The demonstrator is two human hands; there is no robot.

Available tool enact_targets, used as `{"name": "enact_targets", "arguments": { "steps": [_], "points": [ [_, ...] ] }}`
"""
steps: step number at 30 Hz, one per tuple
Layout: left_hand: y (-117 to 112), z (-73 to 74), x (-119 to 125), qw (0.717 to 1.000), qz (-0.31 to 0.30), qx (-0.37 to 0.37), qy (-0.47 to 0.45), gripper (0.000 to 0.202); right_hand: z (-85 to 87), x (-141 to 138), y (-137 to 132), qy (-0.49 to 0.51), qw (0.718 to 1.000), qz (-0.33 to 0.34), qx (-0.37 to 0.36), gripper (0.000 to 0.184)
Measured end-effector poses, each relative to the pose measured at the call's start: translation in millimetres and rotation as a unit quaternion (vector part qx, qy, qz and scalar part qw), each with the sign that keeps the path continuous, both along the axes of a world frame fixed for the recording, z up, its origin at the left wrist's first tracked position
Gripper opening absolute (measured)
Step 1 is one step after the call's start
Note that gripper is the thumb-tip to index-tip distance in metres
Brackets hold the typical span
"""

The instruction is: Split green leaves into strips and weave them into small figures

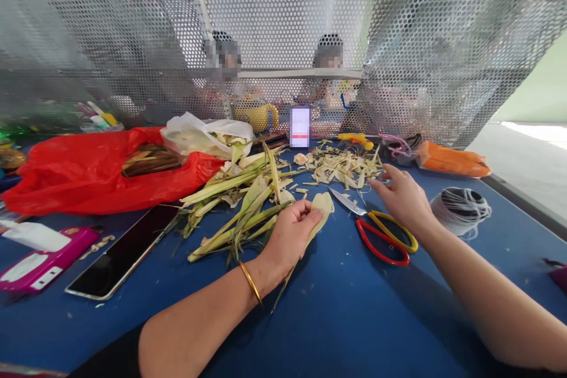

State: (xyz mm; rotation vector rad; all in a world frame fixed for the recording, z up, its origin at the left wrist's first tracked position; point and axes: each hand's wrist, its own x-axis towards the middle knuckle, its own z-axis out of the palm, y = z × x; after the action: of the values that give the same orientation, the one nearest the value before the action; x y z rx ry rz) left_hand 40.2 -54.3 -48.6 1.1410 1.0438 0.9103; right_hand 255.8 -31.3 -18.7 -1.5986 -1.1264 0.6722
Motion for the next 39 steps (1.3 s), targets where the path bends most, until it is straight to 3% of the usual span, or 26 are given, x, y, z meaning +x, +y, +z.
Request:
{"name": "enact_targets", "arguments": {
  "steps": [2,4,6,15,22,29,31,34,36,37,39],
  "points": [
    [-0.7,0.9,0.2,1.0,-0.001,0.013,-0.013,0.024,-1.4,-9.5,-6.6,-0.024,0.995,0.083,-0.05,0.024],
    [-1.4,1.9,0.3,0.999,-0.009,0.028,-0.029,0.025,-1.5,-23.2,-15.8,0.064,0.97,0.203,-0.115,0.038],
    [-2.3,2.9,0.2,0.998,-0.017,0.047,-0.036,0.026,-2.1,-35.9,-24.0,0.151,0.942,0.26,-0.15,0.042],
    [-3.9,4.1,-1.5,0.996,-0.044,0.072,-0.001,0.027,-6.6,-47.8,-28.6,0.291,0.893,0.274,-0.207,0.029],
    [-4.4,6.5,-1.1,0.996,-0.057,0.068,-0.001,0.026,1.6,-31.5,-21.9,0.423,0.827,0.28,-0.243,0.017],
    [-4.2,7.4,0.1,0.997,-0.068,0.029,-0.018,0.028,8.1,-12.8,-11.8,0.502,0.836,0.191,-0.113,0.014],
    [-3.5,6.1,0.4,0.997,-0.066,0.017,-0.019,0.028,9.4,-3.9,-6.1,0.466,0.873,0.136,-0.047,0.013],
    [-3.2,4.9,1.1,0.997,-0.067,0.013,-0.029,0.029,9.7,3.5,-1.6,0.279,0.959,0.054,-0.019,0.013],
    [-3.3,4.4,1.1,0.997,-0.063,0.021,-0.032,0.028,8.0,-2.4,-5.5,0.168,0.979,0.085,-0.074,0.02],
    [-3.3,4.0,0.8,0.997,-0.06,0.028,-0.03,0.028,6.5,-8.9,-9.6,0.143,0.974,0.136,-0.113,0.025],
    [-2.7,3.0,-0.1,0.997,-0.057,0.05,-0.022,0.028,2.5,-26.2,-20.4,0.142,0.934,0.272,-0.182,0.033]
  ]
}}
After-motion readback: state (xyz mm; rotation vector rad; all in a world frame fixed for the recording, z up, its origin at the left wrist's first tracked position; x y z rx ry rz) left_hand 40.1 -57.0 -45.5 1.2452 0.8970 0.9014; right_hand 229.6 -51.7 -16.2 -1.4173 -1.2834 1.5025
